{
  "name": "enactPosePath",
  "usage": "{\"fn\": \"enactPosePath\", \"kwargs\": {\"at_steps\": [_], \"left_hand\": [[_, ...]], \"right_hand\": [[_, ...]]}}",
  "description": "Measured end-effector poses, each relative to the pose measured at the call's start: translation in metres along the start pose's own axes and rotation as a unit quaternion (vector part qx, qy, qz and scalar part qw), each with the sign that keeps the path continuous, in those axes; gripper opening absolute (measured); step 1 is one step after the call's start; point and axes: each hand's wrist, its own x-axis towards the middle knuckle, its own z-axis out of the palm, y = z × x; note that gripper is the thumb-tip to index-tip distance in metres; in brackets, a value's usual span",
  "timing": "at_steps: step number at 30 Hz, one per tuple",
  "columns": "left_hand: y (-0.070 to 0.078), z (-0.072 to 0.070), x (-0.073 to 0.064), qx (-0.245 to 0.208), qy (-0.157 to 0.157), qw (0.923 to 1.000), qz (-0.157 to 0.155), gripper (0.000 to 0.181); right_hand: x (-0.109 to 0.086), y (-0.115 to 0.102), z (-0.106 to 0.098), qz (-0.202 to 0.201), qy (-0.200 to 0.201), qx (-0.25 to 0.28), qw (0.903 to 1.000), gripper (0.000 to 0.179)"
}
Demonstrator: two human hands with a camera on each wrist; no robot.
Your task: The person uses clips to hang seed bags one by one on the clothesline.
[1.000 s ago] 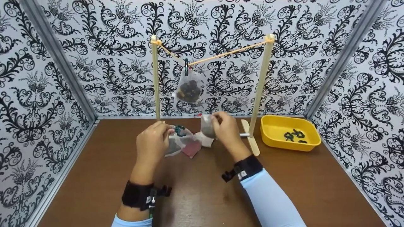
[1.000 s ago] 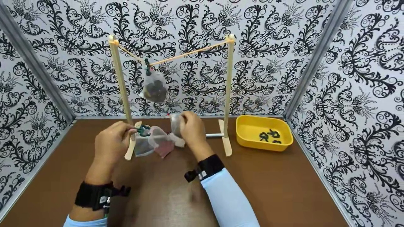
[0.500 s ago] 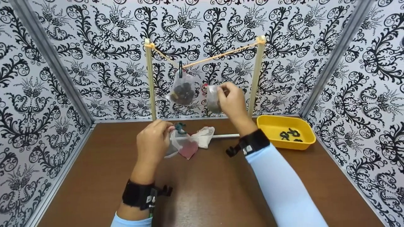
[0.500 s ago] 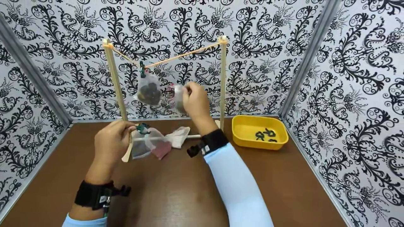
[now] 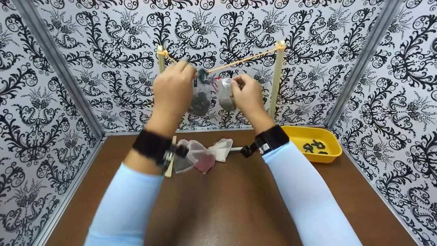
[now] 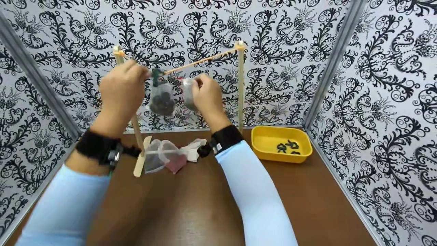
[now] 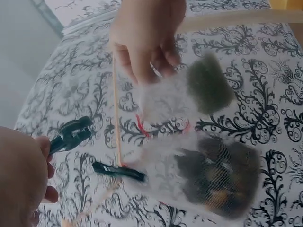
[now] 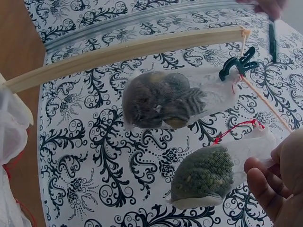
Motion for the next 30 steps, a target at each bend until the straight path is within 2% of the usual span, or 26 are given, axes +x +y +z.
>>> {"fn": "enactPosePath", "kwargs": {"at_steps": [3, 5, 8, 12, 15, 20, 25, 30], "left_hand": [[0.003, 0.002, 0.029, 0.013, -0.081, 0.9966, -0.003, 0.021], [0.004, 0.006, 0.042, 0.031, -0.125, 0.9917, 0.004, 0.019], [0.004, 0.013, 0.055, 0.065, -0.161, 0.9843, 0.031, 0.015], [0.004, 0.018, 0.062, 0.09, -0.191, 0.9759, 0.057, 0.015], [0.003, 0.021, 0.064, 0.083, -0.193, 0.9758, 0.06, 0.018], [0.003, 0.027, 0.063, 0.069, -0.168, 0.9815, 0.061, 0.016], [0.004, 0.033, 0.061, 0.064, -0.158, 0.9818, 0.083, 0.016], [0.003, 0.036, 0.062, 0.048, -0.143, 0.9841, 0.093, 0.019]], "right_hand": [[0.004, -0.003, 0.002, -0.005, 0.0, 0.009, 0.9999, 0.016], [0.006, -0.004, 0.004, -0.01, 0.002, 0.019, 0.9998, 0.016], [0.008, -0.006, 0.007, -0.008, -0.005, 0.036, 0.9993, 0.015], [0.01, -0.009, 0.01, 0.012, -0.015, 0.062, 0.9979, 0.013], [0.011, -0.011, 0.011, 0.023, -0.016, 0.073, 0.9969, 0.012], [0.013, -0.012, 0.012, 0.029, -0.018, 0.094, 0.995, 0.011], [0.015, -0.01, 0.009, 0.025, -0.019, 0.126, 0.9916, 0.011], [0.017, -0.004, 0.005, 0.011, -0.006, 0.115, 0.9933, 0.009]]}}
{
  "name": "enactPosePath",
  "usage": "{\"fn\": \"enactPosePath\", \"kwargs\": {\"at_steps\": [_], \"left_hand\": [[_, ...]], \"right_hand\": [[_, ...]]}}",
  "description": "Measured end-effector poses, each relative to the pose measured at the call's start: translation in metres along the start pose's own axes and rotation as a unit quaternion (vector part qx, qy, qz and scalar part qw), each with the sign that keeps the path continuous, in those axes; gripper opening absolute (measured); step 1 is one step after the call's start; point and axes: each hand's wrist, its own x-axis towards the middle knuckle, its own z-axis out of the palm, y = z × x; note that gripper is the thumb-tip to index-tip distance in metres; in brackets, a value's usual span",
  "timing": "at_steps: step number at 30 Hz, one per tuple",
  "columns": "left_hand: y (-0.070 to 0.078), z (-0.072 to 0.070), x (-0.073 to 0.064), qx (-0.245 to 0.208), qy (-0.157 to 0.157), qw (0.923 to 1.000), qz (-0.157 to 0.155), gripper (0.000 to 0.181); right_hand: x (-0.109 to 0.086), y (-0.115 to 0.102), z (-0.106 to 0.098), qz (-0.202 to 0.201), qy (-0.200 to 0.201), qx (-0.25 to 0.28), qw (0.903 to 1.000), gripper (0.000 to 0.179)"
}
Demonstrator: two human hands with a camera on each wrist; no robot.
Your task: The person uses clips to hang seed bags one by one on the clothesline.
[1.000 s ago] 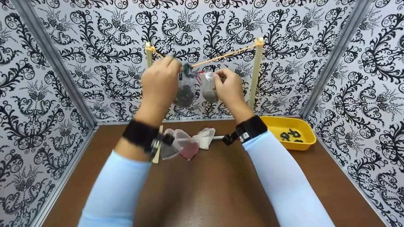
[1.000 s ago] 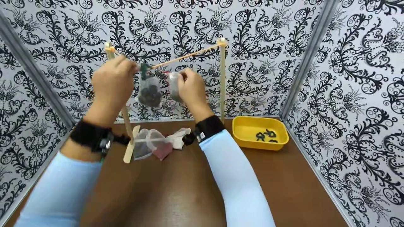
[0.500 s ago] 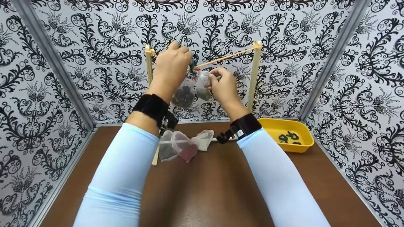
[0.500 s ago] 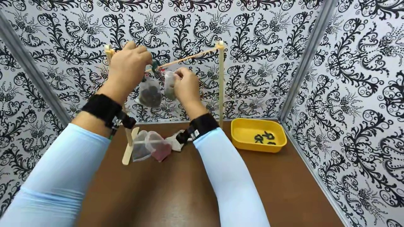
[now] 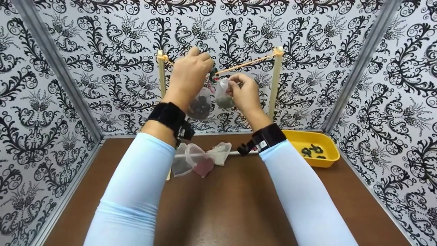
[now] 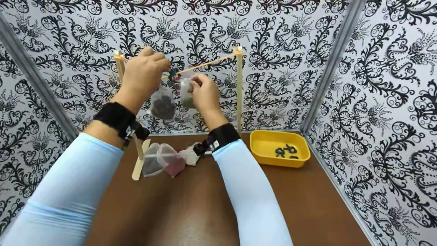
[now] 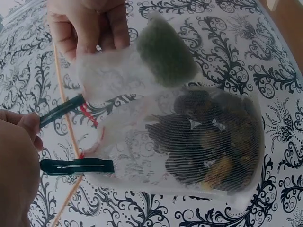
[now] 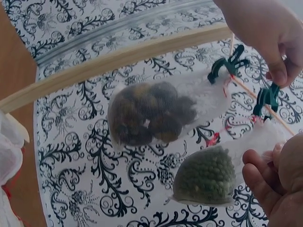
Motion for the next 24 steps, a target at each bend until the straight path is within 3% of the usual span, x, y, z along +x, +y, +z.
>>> {"fn": "enactPosePath", "kwargs": {"at_steps": [6, 12, 15, 21, 24], "left_hand": [[0.001, 0.007, 0.001, -0.013, 0.014, 0.9997, 0.012, 0.021], [0.004, 0.004, 0.002, 0.019, 0.001, 0.9988, 0.046, 0.015], [0.003, 0.0, 0.001, 0.038, -0.025, 0.9975, 0.054, 0.018], [0.002, -0.009, -0.002, 0.043, -0.112, 0.9921, 0.037, 0.046], [0.003, -0.015, -0.006, 0.04, -0.128, 0.9904, 0.034, 0.047]], "right_hand": [[0.0, 0.002, 0.002, -0.027, 0.01, 0.018, 0.9994, 0.015], [-0.001, -0.001, 0.005, -0.012, 0.023, 0.054, 0.9982, 0.008], [0.0, 0.0, 0.005, 0.007, 0.019, 0.048, 0.9986, 0.009], [0.001, 0.004, 0.005, 0.032, 0.007, 0.028, 0.9991, 0.012], [0.0, 0.005, 0.005, 0.035, -0.002, 0.021, 0.9992, 0.011]]}}
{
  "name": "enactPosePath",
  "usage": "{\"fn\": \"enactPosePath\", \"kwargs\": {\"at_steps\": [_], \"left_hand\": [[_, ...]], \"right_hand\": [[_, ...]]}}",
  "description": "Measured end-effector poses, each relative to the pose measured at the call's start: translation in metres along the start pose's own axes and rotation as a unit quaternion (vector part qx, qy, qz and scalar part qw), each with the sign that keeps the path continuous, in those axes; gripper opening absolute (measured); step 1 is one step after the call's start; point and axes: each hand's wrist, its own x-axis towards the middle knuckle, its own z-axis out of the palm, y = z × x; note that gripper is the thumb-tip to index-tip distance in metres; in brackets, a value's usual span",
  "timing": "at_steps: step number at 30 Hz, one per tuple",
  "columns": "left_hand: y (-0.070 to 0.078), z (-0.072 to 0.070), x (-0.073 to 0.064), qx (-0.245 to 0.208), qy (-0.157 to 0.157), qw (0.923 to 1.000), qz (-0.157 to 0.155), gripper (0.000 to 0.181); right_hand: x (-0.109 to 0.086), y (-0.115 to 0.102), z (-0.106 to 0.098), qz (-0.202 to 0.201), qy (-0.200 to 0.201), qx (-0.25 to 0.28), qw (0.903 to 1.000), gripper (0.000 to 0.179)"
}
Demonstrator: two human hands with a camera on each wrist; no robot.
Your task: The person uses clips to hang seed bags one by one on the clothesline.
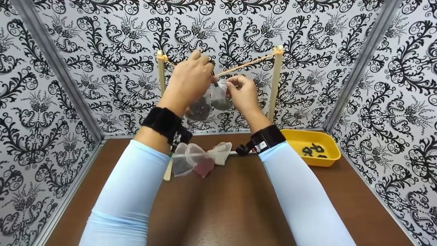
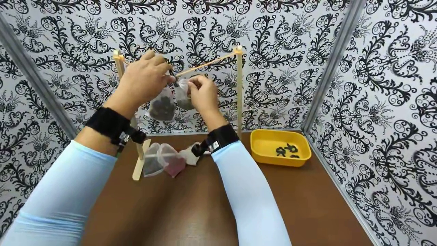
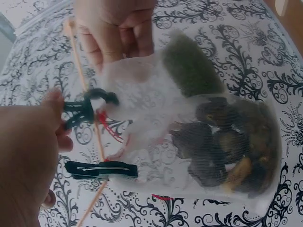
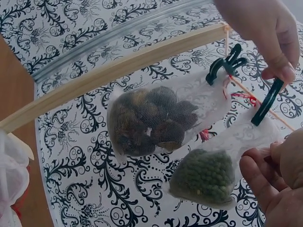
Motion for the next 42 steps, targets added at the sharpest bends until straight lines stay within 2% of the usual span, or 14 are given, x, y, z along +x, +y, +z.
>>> {"fn": "enactPosePath", "kwargs": {"at_steps": [2, 5, 7, 9, 11, 13, 16, 21, 26, 29, 33, 36, 39, 42], "left_hand": [[0.001, 0.0, -0.007, -0.017, 0.017, 0.9997, -0.009, 0.046], [0.009, 0.008, -0.025, -0.076, 0.106, 0.9911, -0.028, 0.039], [0.017, 0.02, -0.04, -0.126, 0.19, 0.9727, -0.041, 0.033], [0.028, 0.036, -0.057, -0.176, 0.272, 0.9447, -0.055, 0.024], [0.038, 0.056, -0.075, -0.211, 0.334, 0.9159, -0.069, 0.021], [0.046, 0.077, -0.094, -0.243, 0.361, 0.8957, -0.09, 0.02], [0.058, 0.111, -0.12, -0.273, 0.37, 0.8809, -0.113, 0.019], [0.072, 0.161, -0.15, -0.296, 0.35, 0.8787, -0.134, 0.015], [0.082, 0.188, -0.168, -0.317, 0.298, 0.8875, -0.151, 0.015], [0.088, 0.193, -0.172, -0.335, 0.249, 0.8953, -0.155, 0.019], [0.1, 0.192, -0.172, -0.367, 0.187, 0.9016, -0.131, 0.025], [0.113, 0.189, -0.171, -0.372, 0.143, 0.9107, -0.108, 0.03], [0.128, 0.185, -0.17, -0.357, 0.109, 0.9245, -0.078, 0.036], [0.142, 0.184, -0.165, -0.351, 0.098, 0.9305, -0.034, 0.038]], "right_hand": [[-0.002, 0.002, 0.001, 0.002, -0.009, -0.007, 0.9999, 0.011], [-0.006, 0.006, 0.003, 0.002, -0.021, -0.016, 0.9996, 0.01], [-0.008, 0.01, 0.004, -0.012, -0.027, -0.025, 0.9993, 0.01], [-0.011, 0.013, 0.005, -0.029, -0.031, -0.031, 0.9986, 0.01], [-0.014, 0.017, 0.006, -0.05, -0.033, -0.036, 0.9976, 0.01], [-0.016, 0.021, 0.008, -0.062, -0.037, -0.042, 0.9965, 0.011], [-0.021, 0.024, 0.008, -0.059, -0.05, -0.054, 0.9955, 0.01], [-0.031, 0.03, -0.002, -0.045, -0.069, -0.079, 0.9935, 0.012], [-0.04, 0.041, -0.026, -0.026, -0.09, -0.101, 0.9905, 0.017], [-0.042, 0.051, -0.051, -0.016, -0.084, -0.124, 0.9886, 0.02], [-0.046, 0.069, -0.093, -0.012, -0.05, -0.157, 0.9862, 0.022], [-0.05, 0.091, -0.129, -0.003, -0.025, -0.203, 0.9789, 0.027], [-0.053, 0.121, -0.166, 0.03, -0.017, -0.269, 0.9626, 0.033], [-0.055, 0.154, -0.202, 0.079, -0.051, -0.348, 0.9329, 0.034]]}}
